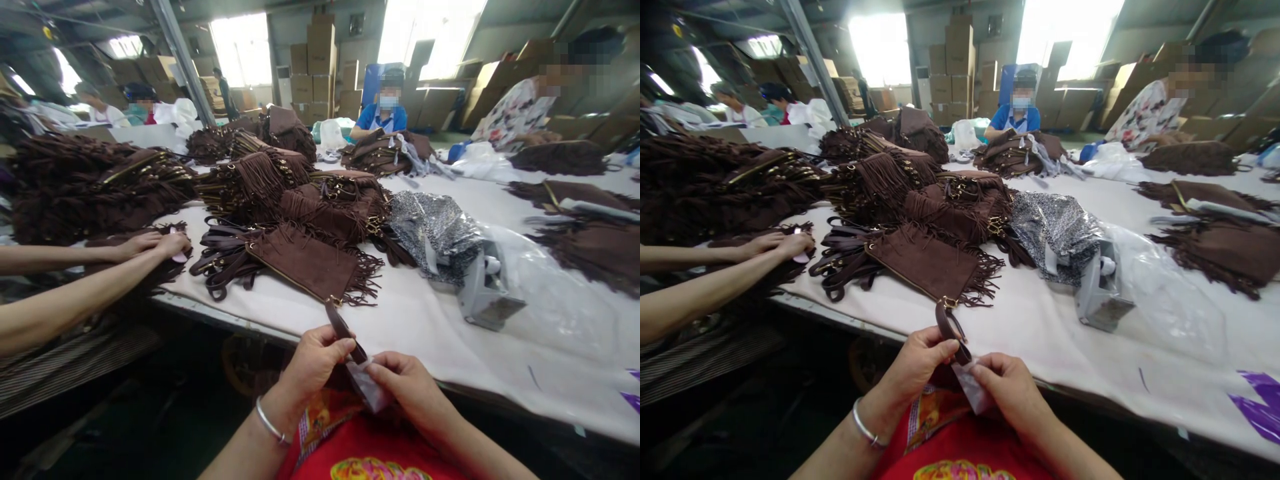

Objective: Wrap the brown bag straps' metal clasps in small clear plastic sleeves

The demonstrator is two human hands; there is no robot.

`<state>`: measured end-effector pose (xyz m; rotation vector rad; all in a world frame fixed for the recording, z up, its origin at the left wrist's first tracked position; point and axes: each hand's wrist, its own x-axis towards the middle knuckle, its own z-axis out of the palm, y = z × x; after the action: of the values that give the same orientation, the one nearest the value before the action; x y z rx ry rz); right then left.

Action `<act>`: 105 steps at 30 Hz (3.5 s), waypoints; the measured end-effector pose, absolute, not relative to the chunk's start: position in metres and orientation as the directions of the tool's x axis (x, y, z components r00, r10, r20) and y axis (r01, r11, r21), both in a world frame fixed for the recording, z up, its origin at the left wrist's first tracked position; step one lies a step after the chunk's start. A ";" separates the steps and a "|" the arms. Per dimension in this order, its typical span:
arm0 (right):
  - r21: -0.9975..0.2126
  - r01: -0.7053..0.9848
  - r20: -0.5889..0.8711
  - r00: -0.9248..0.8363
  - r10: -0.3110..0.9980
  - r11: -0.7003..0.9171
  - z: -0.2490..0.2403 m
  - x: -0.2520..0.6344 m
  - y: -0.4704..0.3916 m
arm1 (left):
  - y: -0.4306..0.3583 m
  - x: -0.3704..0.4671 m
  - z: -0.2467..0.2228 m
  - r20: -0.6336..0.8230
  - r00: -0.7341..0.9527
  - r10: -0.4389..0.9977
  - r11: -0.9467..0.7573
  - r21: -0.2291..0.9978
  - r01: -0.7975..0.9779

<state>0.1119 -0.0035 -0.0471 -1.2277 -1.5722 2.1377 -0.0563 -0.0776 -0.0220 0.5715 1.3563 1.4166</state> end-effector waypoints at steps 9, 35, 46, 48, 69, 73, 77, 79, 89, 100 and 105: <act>-0.851 0.182 -0.477 -0.659 0.581 -0.492 -0.051 0.111 -0.007 | -0.077 -0.054 -0.022 -0.344 -0.350 0.871 0.218 0.911 -0.351; -0.883 0.135 -0.423 -0.646 0.635 -0.450 -0.045 0.108 -0.003 | -0.076 -0.025 -0.032 -0.412 -0.366 0.834 0.159 0.816 -0.556; -0.927 0.217 -0.371 -0.652 0.661 -0.305 -0.044 0.107 -0.002 | -0.072 -0.040 -0.034 -0.505 -0.286 0.814 0.209 0.716 -0.666; -0.926 0.219 -0.374 -0.643 0.668 -0.308 -0.043 0.109 -0.003 | -0.065 -0.052 -0.036 -0.563 -0.257 0.785 0.205 0.628 -0.751; -0.781 0.026 -0.490 -0.646 0.586 -0.624 -0.023 0.123 -0.001 | -0.044 -0.043 -0.045 -0.523 -0.345 0.779 0.012 0.562 -0.827; -0.828 0.199 -0.488 -0.715 0.501 -0.524 -0.031 0.145 -0.011 | -0.043 -0.043 -0.052 -0.505 -0.314 0.804 0.027 0.559 -0.829; -0.843 0.171 -0.453 -0.737 0.501 -0.510 -0.037 0.146 -0.016 | -0.040 -0.040 -0.048 -0.512 -0.344 0.787 0.010 0.569 -0.822; -0.845 0.131 -0.438 -0.725 0.532 -0.518 -0.038 0.141 -0.016 | -0.040 -0.038 -0.045 -0.509 -0.357 0.783 0.008 0.582 -0.813; -0.858 0.201 -0.493 -0.583 0.646 -0.473 -0.043 0.099 0.014 | -0.051 -0.024 -0.049 -0.455 -0.290 0.842 0.111 0.672 -0.732; -0.894 0.364 -0.438 -0.587 0.681 -0.262 -0.045 0.095 0.016 | -0.068 -0.048 -0.029 0.151 -0.431 0.890 0.052 0.904 0.425; -0.897 0.399 -0.418 -0.619 0.665 -0.192 -0.049 0.092 0.017 | -0.069 -0.050 -0.031 0.148 -0.393 0.907 0.083 0.854 0.513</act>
<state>0.0917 0.0175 -0.0486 -1.2517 -1.8506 1.9029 -0.0500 -0.0695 -0.0306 1.3990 1.9449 1.2466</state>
